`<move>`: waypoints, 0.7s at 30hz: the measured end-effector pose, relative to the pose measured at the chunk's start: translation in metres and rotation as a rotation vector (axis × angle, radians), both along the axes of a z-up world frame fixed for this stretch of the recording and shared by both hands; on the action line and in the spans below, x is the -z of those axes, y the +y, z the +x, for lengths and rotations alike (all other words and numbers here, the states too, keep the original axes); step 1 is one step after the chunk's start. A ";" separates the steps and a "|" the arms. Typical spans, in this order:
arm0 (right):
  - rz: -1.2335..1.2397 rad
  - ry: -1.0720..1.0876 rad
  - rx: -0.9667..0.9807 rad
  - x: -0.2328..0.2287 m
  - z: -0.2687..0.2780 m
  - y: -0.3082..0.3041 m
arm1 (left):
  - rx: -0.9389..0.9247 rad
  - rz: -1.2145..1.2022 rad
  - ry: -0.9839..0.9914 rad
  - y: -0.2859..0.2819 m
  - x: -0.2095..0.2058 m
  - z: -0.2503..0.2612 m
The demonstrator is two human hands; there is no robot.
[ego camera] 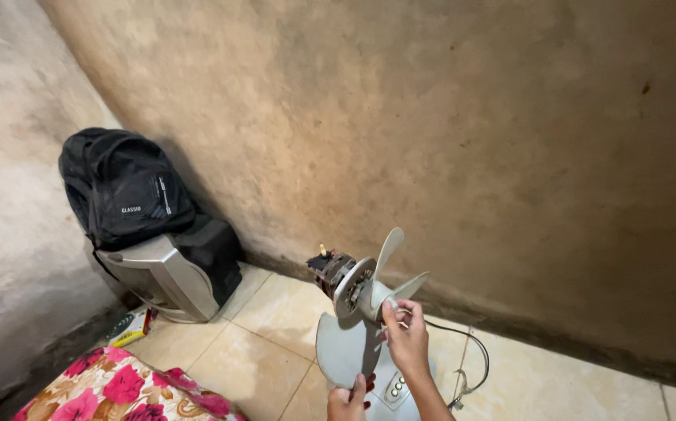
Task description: The person assembles a small white table fan by attaching the fan blades to the motor hub and securing them with a central cap. They then plug the fan into a power strip and turn it on to test operation.
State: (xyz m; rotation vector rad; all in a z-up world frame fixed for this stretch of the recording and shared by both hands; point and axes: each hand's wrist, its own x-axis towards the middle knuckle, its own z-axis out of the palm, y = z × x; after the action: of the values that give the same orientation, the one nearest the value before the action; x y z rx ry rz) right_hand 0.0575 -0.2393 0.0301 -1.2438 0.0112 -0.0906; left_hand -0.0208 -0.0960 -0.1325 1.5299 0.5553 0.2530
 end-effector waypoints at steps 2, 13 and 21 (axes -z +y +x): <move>-0.034 -0.020 -0.011 0.000 0.001 0.000 | 0.023 -0.031 -0.034 0.003 0.003 0.003; -0.102 -0.290 0.057 0.001 0.002 -0.002 | -0.085 0.327 -0.148 -0.018 -0.044 -0.026; -0.029 -0.315 0.065 -0.003 0.000 0.003 | 0.009 0.478 -0.131 -0.020 -0.102 -0.049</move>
State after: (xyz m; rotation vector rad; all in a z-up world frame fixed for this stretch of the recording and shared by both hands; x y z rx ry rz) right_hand 0.0574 -0.2366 0.0328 -1.2468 -0.2239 -0.3431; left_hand -0.0697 -0.1156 -0.0307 1.9587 0.3988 0.5018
